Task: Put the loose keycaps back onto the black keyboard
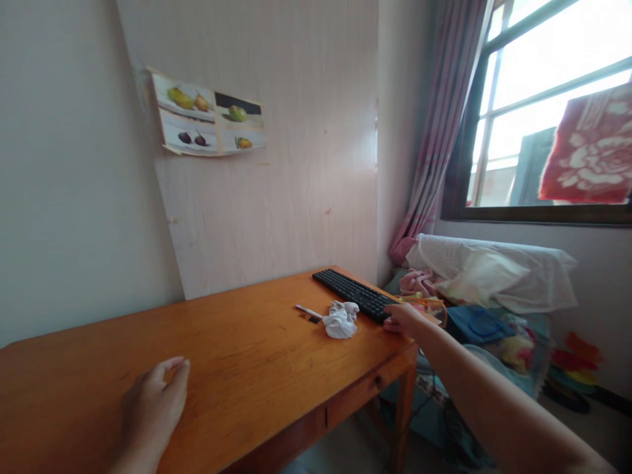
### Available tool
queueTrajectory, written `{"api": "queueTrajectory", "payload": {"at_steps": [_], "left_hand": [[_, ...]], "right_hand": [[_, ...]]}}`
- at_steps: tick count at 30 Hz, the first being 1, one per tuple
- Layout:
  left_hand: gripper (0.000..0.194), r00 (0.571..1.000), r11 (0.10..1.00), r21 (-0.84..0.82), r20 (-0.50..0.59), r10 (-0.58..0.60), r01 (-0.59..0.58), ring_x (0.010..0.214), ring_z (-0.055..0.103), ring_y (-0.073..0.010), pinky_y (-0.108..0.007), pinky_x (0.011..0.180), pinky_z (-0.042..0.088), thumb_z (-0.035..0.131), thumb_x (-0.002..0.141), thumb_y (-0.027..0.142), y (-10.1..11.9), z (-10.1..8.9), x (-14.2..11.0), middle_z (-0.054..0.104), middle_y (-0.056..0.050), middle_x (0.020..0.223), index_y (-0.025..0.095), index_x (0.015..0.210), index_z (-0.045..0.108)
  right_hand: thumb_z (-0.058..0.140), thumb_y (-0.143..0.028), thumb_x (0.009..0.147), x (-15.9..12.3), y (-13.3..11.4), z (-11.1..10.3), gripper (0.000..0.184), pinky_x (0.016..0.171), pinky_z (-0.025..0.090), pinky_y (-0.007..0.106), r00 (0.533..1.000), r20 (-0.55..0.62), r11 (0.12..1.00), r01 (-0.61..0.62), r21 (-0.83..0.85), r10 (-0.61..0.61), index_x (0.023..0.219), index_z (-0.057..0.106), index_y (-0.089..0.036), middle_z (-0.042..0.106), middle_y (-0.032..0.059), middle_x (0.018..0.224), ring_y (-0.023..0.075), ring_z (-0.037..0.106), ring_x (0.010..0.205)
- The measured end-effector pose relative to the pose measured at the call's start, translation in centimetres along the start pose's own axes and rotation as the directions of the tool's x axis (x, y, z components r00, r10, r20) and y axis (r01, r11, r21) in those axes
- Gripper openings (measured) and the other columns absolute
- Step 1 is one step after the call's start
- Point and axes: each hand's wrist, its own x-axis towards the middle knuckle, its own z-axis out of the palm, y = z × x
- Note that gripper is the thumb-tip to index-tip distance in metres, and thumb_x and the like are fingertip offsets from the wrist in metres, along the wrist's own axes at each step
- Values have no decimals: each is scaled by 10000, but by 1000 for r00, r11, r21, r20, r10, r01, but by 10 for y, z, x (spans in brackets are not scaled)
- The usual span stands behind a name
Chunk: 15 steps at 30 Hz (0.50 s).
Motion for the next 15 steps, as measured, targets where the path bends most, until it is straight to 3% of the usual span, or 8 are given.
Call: {"api": "queueTrajectory", "payload": {"at_steps": [4,8,12,15], "left_hand": [[490,1000,1000,12,7,-8,8,944,645,-303,-414,840,488,392,857,545,3,-2,-1,696,-136,1021,174,1019,668],[473,1000,1000,-9,-18,8,-8,879,659,-287,-407,798,503,418,850,534,1,0,-1,706,-128,975,170,999,680],[457,998,999,-22,-47,31,-32,887,665,-287,-413,806,508,433,846,522,1,1,-1,714,-126,960,167,980,689],[459,997,998,-19,-50,55,-56,949,659,-303,-429,833,507,425,851,519,4,-2,-3,713,-139,1008,162,982,682]], "right_hand": [[572,-352,926,-6,-1,-2,355,838,531,420,1000,-13,991,14,-132,-15,1228,557,-166,583,88,1209,209,606,1006],[574,-329,906,-18,-6,-2,309,698,532,330,986,-57,945,136,-298,-160,1117,600,-104,648,106,1013,189,632,833],[591,-298,814,-34,-18,12,263,594,437,257,905,-69,800,334,-498,-421,996,639,-114,667,93,843,195,615,755],[564,-304,791,-45,-30,38,199,621,393,239,827,39,633,458,-624,-560,894,672,-174,678,56,846,185,602,806]]}}
